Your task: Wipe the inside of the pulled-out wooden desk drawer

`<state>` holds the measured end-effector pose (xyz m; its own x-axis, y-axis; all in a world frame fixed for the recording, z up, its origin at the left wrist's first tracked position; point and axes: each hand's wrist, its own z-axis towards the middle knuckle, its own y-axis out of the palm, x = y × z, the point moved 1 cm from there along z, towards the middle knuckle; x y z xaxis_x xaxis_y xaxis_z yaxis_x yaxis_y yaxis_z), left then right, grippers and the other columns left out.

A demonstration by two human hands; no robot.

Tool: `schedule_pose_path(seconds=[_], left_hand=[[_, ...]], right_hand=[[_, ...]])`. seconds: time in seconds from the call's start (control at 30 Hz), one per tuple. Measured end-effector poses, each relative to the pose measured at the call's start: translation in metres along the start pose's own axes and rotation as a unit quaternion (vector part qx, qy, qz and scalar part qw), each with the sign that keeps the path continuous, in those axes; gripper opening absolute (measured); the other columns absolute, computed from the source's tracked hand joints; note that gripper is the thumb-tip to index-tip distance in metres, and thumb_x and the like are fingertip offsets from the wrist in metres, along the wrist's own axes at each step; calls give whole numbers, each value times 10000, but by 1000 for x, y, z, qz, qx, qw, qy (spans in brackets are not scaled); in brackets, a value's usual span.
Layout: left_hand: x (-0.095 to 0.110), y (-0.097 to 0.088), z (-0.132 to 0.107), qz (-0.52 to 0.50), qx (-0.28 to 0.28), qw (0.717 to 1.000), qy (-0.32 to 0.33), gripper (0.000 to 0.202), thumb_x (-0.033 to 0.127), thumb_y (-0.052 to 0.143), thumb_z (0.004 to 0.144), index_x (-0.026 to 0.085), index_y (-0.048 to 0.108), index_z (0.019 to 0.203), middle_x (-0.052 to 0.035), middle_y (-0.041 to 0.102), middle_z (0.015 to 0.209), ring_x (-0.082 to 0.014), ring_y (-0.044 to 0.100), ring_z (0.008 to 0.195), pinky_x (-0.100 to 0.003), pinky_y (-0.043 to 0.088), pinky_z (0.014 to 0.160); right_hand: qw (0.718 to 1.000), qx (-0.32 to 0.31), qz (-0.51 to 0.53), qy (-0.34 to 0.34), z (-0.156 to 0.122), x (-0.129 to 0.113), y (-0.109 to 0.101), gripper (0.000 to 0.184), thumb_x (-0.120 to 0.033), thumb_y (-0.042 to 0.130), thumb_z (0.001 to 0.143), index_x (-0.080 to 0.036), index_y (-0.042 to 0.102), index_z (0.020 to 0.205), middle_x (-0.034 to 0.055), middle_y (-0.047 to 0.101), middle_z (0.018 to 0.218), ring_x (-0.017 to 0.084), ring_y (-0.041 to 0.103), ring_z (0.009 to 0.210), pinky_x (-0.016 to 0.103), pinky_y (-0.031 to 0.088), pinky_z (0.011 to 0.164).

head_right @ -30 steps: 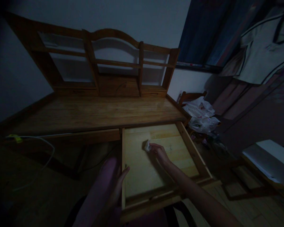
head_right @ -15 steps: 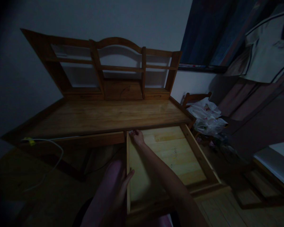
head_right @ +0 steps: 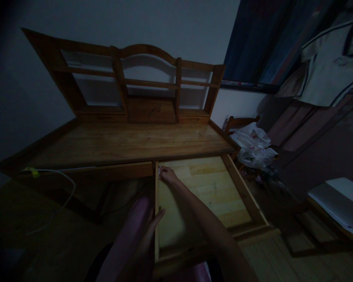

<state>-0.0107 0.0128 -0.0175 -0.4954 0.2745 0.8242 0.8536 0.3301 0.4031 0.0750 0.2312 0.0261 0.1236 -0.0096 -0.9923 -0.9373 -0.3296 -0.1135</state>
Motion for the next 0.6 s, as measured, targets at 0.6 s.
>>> schedule_pose_path(seconds=[0.6], left_hand=[[13,11,-17,4,-31,1000,-6,548,451,853,783,322,694,1291,-69,767,1316,-350,587,1421,-452,482,1194]], right_hand=[[985,-146,-93,6,-69,19,-10,213,-124,687,513,-181,597,697,-87,565,663,112,489,684,218,346,656]])
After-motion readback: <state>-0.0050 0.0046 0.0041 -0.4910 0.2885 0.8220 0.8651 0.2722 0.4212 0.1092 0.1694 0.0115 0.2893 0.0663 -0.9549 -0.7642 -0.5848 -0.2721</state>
